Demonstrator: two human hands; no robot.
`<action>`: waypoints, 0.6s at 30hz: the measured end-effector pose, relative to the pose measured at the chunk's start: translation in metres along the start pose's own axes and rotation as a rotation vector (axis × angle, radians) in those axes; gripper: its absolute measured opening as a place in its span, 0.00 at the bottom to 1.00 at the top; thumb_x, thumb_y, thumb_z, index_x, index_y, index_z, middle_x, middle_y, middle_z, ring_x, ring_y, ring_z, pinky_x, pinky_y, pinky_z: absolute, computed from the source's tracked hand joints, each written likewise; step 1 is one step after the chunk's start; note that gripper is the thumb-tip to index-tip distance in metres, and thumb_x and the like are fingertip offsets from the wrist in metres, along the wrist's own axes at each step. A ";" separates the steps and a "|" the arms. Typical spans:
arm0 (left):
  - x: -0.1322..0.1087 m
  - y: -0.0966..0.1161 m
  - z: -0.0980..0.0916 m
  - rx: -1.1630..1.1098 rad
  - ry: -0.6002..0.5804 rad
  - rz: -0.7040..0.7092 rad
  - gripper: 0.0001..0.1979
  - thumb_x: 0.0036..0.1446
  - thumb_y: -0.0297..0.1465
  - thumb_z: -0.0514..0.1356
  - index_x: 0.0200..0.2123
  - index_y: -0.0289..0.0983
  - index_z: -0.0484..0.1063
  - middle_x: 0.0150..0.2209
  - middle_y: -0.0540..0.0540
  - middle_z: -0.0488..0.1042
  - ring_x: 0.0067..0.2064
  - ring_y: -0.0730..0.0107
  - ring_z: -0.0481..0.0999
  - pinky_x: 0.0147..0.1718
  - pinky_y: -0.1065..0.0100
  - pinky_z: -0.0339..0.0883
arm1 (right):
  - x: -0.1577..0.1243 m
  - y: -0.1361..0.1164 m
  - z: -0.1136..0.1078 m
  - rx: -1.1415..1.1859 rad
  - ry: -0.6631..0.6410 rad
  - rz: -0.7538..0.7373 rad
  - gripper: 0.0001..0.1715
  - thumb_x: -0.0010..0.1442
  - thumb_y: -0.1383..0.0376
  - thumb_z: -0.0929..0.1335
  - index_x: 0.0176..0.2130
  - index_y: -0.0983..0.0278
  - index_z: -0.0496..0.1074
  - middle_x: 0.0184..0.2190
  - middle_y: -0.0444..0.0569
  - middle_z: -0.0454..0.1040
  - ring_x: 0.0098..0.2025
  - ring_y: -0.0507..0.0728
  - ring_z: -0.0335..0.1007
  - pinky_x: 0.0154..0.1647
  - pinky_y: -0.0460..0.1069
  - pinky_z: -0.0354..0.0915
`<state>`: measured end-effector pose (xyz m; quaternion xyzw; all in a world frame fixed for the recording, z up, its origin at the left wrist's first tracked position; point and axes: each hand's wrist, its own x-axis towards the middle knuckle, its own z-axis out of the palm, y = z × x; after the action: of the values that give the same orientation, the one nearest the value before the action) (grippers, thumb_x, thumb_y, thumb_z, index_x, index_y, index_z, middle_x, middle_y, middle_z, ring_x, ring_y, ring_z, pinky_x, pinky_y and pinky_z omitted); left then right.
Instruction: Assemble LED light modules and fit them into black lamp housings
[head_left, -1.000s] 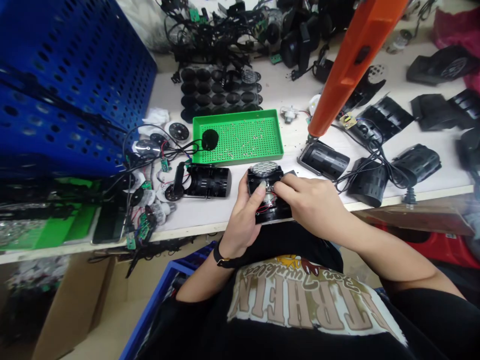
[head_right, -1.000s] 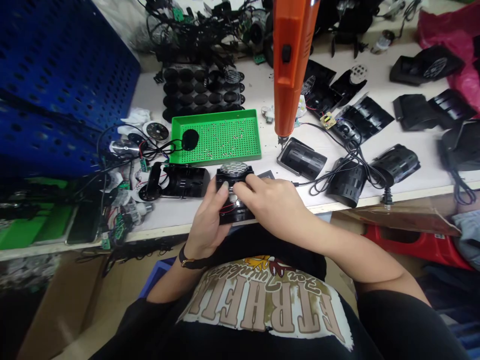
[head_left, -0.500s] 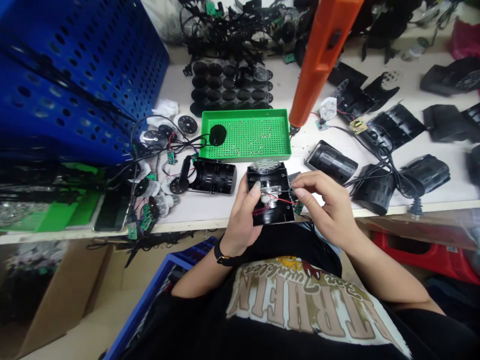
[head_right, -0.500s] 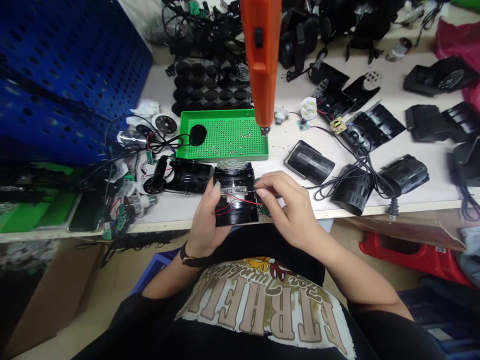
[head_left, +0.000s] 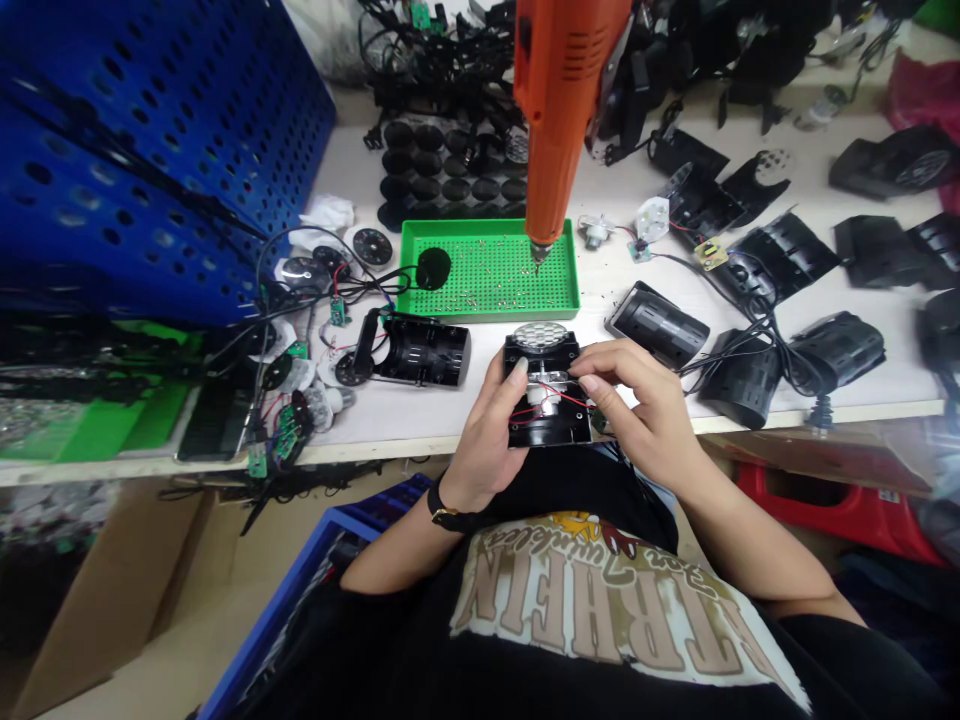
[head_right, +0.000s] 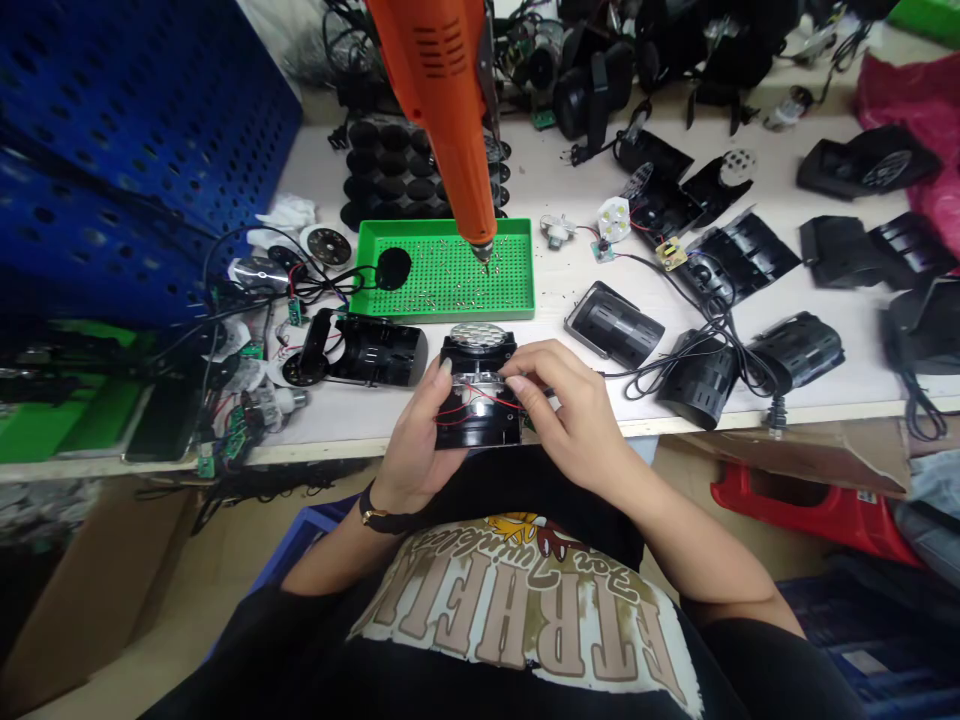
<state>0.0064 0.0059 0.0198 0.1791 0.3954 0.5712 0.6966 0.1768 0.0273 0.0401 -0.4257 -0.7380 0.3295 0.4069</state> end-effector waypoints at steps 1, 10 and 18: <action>0.000 0.000 0.000 -0.004 -0.006 -0.006 0.18 0.66 0.39 0.65 0.57 0.43 0.74 0.59 0.45 0.79 0.67 0.51 0.72 0.67 0.51 0.66 | -0.001 0.001 0.000 -0.004 -0.002 -0.001 0.07 0.71 0.67 0.67 0.45 0.61 0.76 0.43 0.51 0.79 0.49 0.56 0.77 0.52 0.54 0.72; -0.005 0.001 0.000 -0.038 -0.057 -0.035 0.16 0.67 0.38 0.65 0.56 0.41 0.76 0.59 0.44 0.79 0.67 0.51 0.72 0.67 0.52 0.67 | -0.002 -0.003 -0.005 -0.026 -0.045 0.042 0.09 0.72 0.66 0.65 0.44 0.62 0.77 0.42 0.50 0.81 0.48 0.55 0.78 0.50 0.52 0.71; -0.021 0.007 -0.002 -0.075 -0.078 -0.037 0.13 0.67 0.37 0.65 0.53 0.41 0.77 0.57 0.44 0.80 0.66 0.51 0.74 0.67 0.51 0.67 | -0.004 -0.014 0.000 -0.117 -0.079 -0.062 0.02 0.68 0.67 0.70 0.40 0.63 0.75 0.36 0.47 0.78 0.37 0.53 0.73 0.39 0.48 0.68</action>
<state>-0.0002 -0.0121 0.0305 0.1675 0.3494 0.5654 0.7282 0.1735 0.0175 0.0504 -0.4123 -0.7845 0.2894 0.3617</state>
